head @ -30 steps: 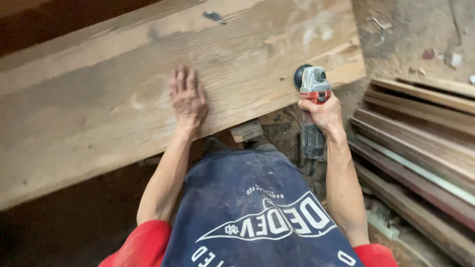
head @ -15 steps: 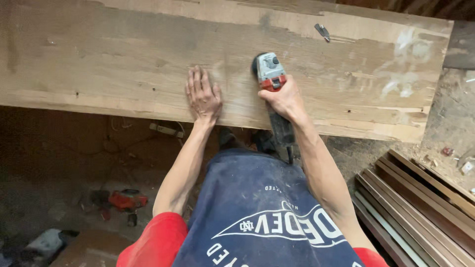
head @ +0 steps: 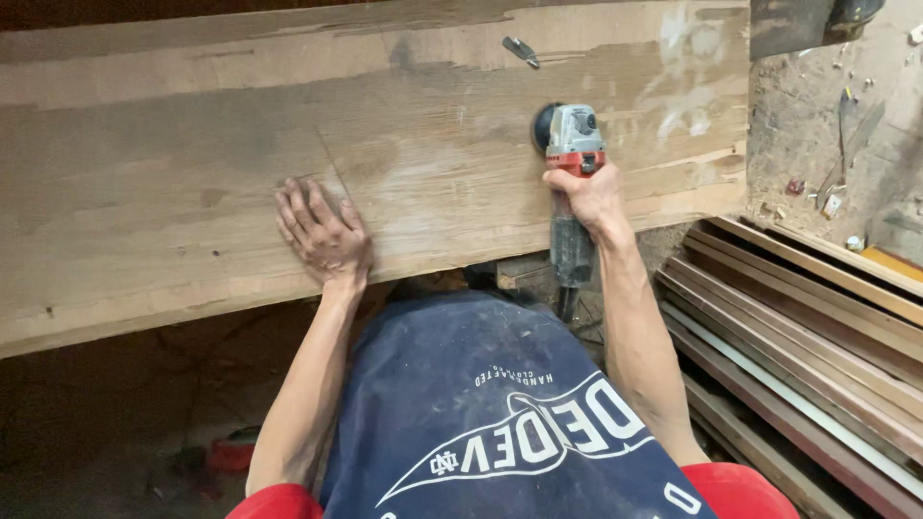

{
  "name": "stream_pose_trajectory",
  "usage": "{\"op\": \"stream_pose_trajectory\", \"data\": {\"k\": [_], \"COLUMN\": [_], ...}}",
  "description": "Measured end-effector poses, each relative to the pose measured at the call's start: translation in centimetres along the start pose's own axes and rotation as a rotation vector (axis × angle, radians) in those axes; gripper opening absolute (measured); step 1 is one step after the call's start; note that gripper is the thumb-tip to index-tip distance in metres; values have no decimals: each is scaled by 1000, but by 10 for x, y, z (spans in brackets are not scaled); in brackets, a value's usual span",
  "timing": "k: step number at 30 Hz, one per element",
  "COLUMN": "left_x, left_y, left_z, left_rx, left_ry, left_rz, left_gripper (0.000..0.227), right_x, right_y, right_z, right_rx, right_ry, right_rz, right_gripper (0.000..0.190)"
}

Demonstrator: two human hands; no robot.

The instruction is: The person uses a handheld electric sander to smooth the surface of a large wooden plank. They move the sander back and forth across the plank while holding it steady with the other hand, working along the length of the board.

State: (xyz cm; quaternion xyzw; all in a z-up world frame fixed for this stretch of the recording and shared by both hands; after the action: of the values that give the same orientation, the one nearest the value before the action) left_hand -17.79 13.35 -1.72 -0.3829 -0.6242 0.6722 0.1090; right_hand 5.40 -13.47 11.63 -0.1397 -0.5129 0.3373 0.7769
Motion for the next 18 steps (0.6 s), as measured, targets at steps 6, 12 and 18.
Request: {"op": "stream_pose_trajectory", "data": {"k": [6,12,18], "left_x": [-2,0,-8], "left_y": [0,1,2], "left_z": [0,3,-1], "left_rx": [-2,16,39], "left_ry": [5,-2,1], "left_rz": [7,19,45], "left_gripper": [58,63,63], "right_x": [1,12,25], "right_y": [25,1,68], "right_z": [2,-2,11], "right_rx": [58,26,153], "right_ry": [-82,28,-93], "right_rz": [78,-59,242], "right_gripper": [31,31,57]}}
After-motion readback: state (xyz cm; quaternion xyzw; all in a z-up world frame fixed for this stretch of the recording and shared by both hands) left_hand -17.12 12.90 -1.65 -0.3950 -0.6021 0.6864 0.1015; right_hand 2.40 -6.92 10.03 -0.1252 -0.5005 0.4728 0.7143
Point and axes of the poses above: each hand's wrist, its own z-axis away from the middle knuckle, its own y-axis out of the palm, x = y × z, the point moved 1 cm from there along -z, towards the middle knuckle, and after that the axes turned 3 degrees about -y, right-handed, at the moved point
